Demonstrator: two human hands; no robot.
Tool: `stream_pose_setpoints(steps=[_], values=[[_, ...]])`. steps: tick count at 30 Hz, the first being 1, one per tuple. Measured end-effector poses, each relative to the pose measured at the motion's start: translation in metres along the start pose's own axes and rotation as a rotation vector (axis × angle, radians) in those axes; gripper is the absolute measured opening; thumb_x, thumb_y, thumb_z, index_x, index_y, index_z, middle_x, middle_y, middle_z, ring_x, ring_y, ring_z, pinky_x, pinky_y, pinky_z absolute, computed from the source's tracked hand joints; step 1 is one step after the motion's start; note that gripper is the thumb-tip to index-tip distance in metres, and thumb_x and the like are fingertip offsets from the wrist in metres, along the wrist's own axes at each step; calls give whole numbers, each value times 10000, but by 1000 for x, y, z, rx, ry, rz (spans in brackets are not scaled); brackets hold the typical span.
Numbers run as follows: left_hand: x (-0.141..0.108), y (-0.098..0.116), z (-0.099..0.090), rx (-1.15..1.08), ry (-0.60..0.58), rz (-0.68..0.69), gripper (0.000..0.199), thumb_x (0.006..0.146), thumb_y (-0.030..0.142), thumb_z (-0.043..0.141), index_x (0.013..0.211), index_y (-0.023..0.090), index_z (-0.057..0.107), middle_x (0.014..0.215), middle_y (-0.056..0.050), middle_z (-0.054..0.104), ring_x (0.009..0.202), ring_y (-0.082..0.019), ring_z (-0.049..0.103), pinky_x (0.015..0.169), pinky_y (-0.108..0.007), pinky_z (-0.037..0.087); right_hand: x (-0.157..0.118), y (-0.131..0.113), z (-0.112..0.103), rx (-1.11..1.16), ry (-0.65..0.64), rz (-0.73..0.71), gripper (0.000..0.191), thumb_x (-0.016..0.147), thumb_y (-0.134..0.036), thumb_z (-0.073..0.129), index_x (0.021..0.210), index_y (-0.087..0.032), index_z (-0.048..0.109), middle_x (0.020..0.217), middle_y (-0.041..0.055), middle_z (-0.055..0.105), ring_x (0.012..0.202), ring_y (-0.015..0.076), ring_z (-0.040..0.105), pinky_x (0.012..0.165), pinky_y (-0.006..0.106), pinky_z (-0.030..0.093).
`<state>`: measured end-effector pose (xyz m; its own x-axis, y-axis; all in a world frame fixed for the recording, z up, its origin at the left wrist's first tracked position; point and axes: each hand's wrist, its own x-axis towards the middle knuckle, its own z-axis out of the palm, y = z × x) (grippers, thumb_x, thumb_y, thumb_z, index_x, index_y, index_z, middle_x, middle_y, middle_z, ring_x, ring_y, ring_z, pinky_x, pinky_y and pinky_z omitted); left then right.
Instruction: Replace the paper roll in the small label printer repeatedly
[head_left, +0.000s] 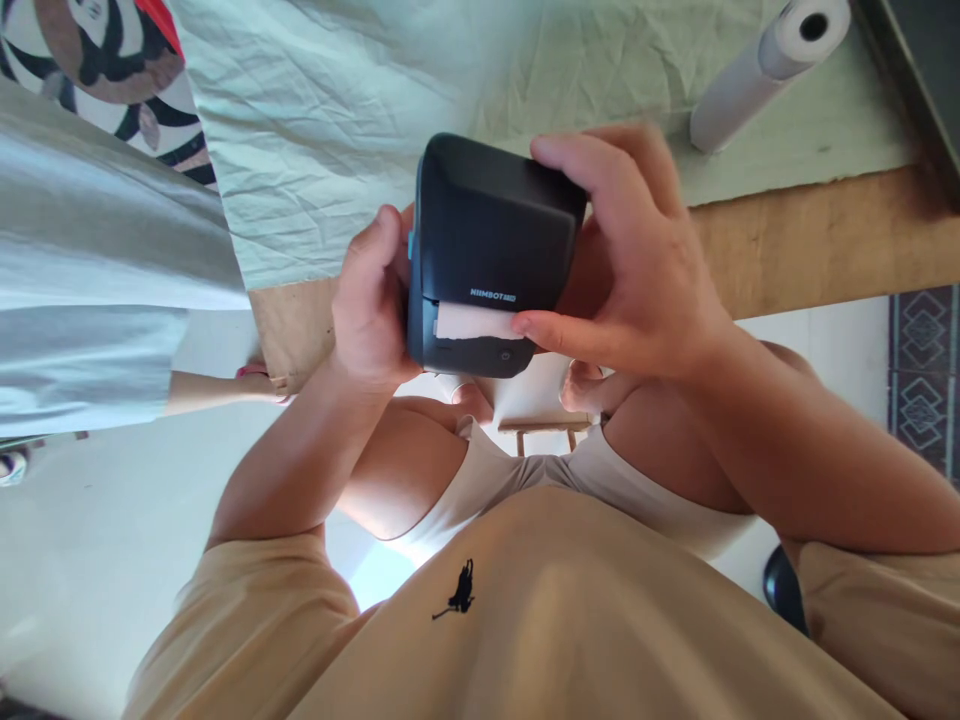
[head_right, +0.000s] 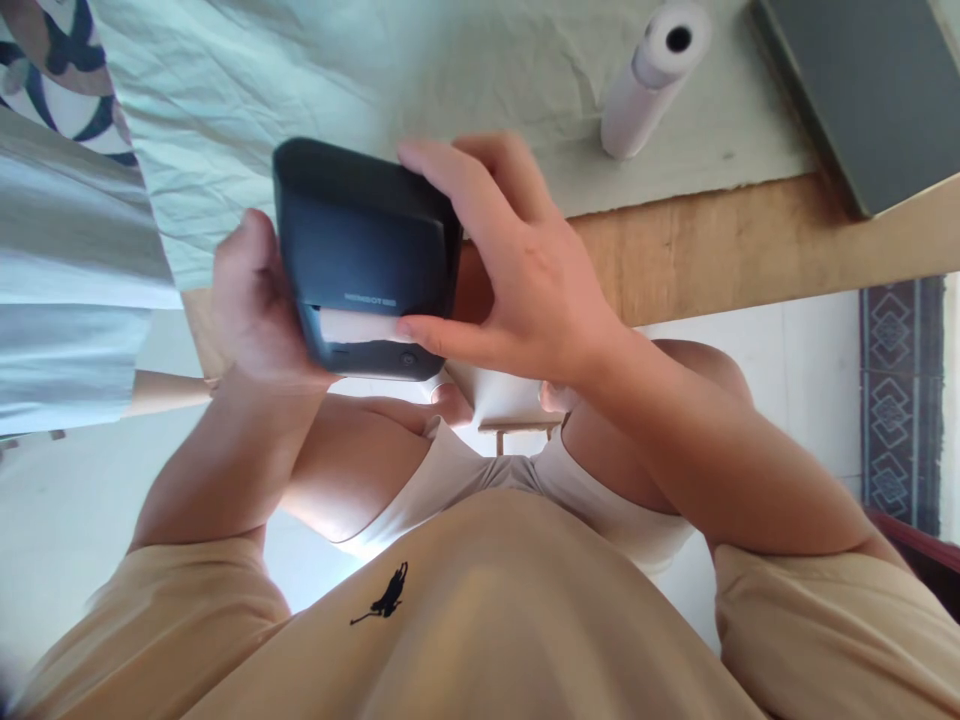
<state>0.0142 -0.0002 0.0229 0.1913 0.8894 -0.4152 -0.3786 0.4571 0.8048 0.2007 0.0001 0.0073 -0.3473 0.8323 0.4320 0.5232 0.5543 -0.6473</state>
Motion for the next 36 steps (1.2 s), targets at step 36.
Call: stream_pose_setpoints(steps=[36], values=[[-5, -4, -2, 181, -94, 151, 524, 697, 529, 758, 1121, 253, 624, 1036, -36, 700, 1246, -314, 600, 800, -322, 571, -4, -27, -17, -22, -94, 138, 285, 762, -384, 652, 978, -219, 564, 819, -45, 650, 521, 34, 477, 456, 215, 335]])
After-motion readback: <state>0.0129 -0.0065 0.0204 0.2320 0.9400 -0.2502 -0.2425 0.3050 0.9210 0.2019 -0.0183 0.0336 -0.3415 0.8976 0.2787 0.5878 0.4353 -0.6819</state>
